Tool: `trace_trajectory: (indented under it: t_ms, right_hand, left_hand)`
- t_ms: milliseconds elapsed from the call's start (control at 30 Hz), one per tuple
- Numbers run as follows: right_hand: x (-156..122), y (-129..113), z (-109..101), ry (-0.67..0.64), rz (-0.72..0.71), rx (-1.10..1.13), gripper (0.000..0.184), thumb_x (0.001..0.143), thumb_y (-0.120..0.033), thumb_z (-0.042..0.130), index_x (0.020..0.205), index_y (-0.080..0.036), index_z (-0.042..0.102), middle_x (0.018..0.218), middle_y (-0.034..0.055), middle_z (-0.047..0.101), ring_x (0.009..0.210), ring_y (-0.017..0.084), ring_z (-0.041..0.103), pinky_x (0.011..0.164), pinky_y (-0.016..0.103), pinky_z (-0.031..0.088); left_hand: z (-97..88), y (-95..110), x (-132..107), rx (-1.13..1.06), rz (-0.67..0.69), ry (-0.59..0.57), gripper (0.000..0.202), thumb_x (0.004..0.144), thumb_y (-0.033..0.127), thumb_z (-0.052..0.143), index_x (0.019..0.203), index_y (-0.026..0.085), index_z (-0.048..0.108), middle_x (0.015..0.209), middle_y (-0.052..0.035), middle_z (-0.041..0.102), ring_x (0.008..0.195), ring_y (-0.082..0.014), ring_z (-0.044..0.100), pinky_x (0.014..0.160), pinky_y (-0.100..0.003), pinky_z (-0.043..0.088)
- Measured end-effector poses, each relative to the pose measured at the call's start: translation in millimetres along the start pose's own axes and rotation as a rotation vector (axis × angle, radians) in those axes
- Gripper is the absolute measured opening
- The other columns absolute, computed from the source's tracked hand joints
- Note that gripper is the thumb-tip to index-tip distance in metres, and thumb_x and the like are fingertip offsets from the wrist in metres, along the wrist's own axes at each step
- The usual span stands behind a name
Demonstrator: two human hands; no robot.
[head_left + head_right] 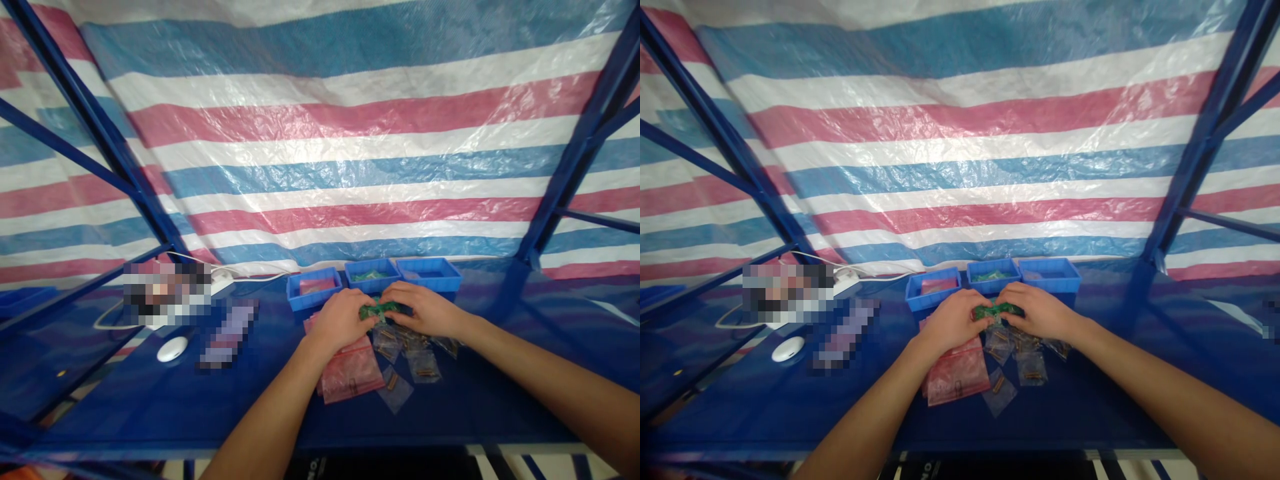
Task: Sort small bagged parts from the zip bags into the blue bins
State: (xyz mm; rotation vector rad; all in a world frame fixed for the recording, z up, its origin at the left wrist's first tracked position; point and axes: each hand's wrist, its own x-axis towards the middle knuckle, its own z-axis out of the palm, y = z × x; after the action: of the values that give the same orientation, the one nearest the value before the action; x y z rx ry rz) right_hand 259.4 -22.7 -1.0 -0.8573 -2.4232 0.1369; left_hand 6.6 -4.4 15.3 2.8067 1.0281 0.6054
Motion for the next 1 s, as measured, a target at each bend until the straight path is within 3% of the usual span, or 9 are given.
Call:
trace_trajectory:
  t_ms: [333,433,533,667,833,1000]
  right_hand:
    - [6.2,-3.8,5.7,-0.034,-0.059,-0.142,0.019,0.09,-0.008,0.06,0.099,-0.021,0.07,0.097,0.0079,0.073,0.092,0.025,0.066,0.087,0.039,0.055]
    - [6.6,-4.0,6.2,-0.001,-0.033,-0.156,0.019,0.09,-0.008,0.058,0.1,-0.021,0.066,0.097,0.0082,0.071,0.092,0.025,0.066,0.085,0.039,0.055]
    - [5.8,-7.8,1.9,0.085,0.01,-0.132,0.018,0.094,-0.01,0.055,0.105,-0.022,0.062,0.102,0.0093,0.069,0.095,0.026,0.066,0.088,0.042,0.054]
    - [2.1,-13.9,-2.9,0.228,0.122,0.025,0.01,0.1,-0.019,0.053,0.107,-0.024,0.058,0.102,0.0077,0.067,0.093,0.025,0.066,0.084,0.041,0.055]
    - [-0.8,-16.4,3.7,0.377,0.301,0.424,0.015,0.105,-0.039,0.055,0.112,-0.027,0.059,0.095,0.0042,0.068,0.082,0.023,0.068,0.076,0.039,0.059]
    - [5.2,-21.7,7.8,0.377,0.341,0.777,0.032,0.093,-0.051,0.073,0.112,-0.029,0.062,0.095,0.002,0.073,0.079,0.022,0.071,0.075,0.039,0.063]
  left_hand:
    - [2.9,-0.3,-0.1,0.011,0.006,0.025,0.022,0.094,0.034,0.067,0.11,0.024,0.08,0.1,-0.0074,0.076,0.094,-0.0247,0.069,0.091,-0.037,0.054]
    - [3.2,-0.8,-0.5,0.009,0.01,0.034,0.023,0.095,0.035,0.067,0.111,0.024,0.08,0.101,-0.0077,0.076,0.095,-0.0249,0.07,0.092,-0.038,0.055]
    - [2.8,-0.5,-0.6,-0.009,0.018,0.087,0.034,0.094,0.036,0.069,0.125,0.022,0.075,0.114,-0.0096,0.075,0.104,-0.0261,0.07,0.098,-0.039,0.055]
    - [0.2,2.8,1.6,-0.074,0.059,0.167,0.035,0.097,0.036,0.067,0.128,0.021,0.073,0.124,-0.0107,0.074,0.113,-0.0267,0.068,0.103,-0.039,0.053]
    - [-6.3,11.9,4.9,-0.258,0.024,0.204,0.021,0.102,0.033,0.06,0.103,0.019,0.076,0.1,-0.0067,0.078,0.093,-0.0214,0.071,0.083,-0.031,0.053]
    - [-12.9,20.0,4.7,-0.358,0.007,0.244,0.026,0.102,0.037,0.059,0.089,0.017,0.071,0.083,-0.0027,0.073,0.078,-0.0171,0.067,0.072,-0.027,0.047]
